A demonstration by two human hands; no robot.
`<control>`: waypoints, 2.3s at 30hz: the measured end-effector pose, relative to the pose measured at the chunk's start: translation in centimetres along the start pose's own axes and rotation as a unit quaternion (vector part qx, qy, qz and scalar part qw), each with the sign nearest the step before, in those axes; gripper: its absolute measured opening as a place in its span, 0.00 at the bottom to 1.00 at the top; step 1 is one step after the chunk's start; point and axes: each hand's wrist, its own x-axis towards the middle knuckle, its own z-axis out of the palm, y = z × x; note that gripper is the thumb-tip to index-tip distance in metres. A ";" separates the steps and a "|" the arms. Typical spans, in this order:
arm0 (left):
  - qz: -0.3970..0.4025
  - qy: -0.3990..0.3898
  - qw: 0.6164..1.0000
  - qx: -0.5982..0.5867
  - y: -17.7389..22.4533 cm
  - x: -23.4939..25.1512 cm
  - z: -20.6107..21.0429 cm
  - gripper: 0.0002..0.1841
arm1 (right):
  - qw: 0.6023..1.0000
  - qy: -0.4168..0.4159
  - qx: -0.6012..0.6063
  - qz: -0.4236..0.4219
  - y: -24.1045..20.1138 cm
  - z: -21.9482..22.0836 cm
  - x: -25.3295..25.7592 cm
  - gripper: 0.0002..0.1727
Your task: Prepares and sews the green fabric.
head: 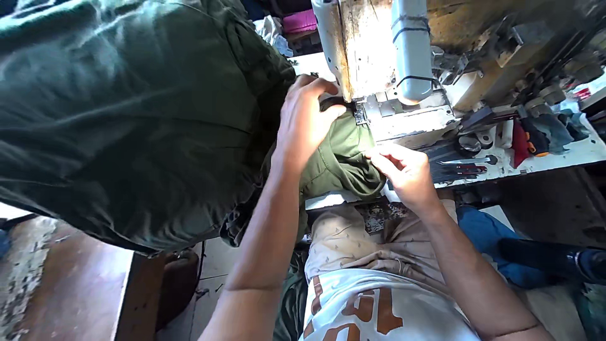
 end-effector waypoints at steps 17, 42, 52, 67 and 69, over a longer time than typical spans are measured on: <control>0.148 0.061 0.984 -0.079 4.8 -15.1 3.6 0.14 | 0.969 -0.056 -0.179 -0.159 1.2 -1.8 -2.0 0.11; 0.209 0.035 0.970 0.123 1.1 -9.5 1.8 0.07 | 0.994 -0.006 -0.057 -0.091 1.4 -2.0 -2.4 0.09; 0.207 0.044 0.968 0.133 0.4 -8.2 1.8 0.09 | 0.993 0.012 -0.076 -0.088 1.7 -1.4 -1.6 0.09; 0.220 0.064 0.964 0.132 -0.8 -5.4 1.6 0.09 | 0.994 0.041 -0.066 -0.083 2.2 -0.3 0.4 0.08; 0.223 0.065 0.966 0.115 -1.1 -5.3 1.5 0.13 | 0.993 0.045 -0.066 -0.092 2.4 -0.1 0.6 0.09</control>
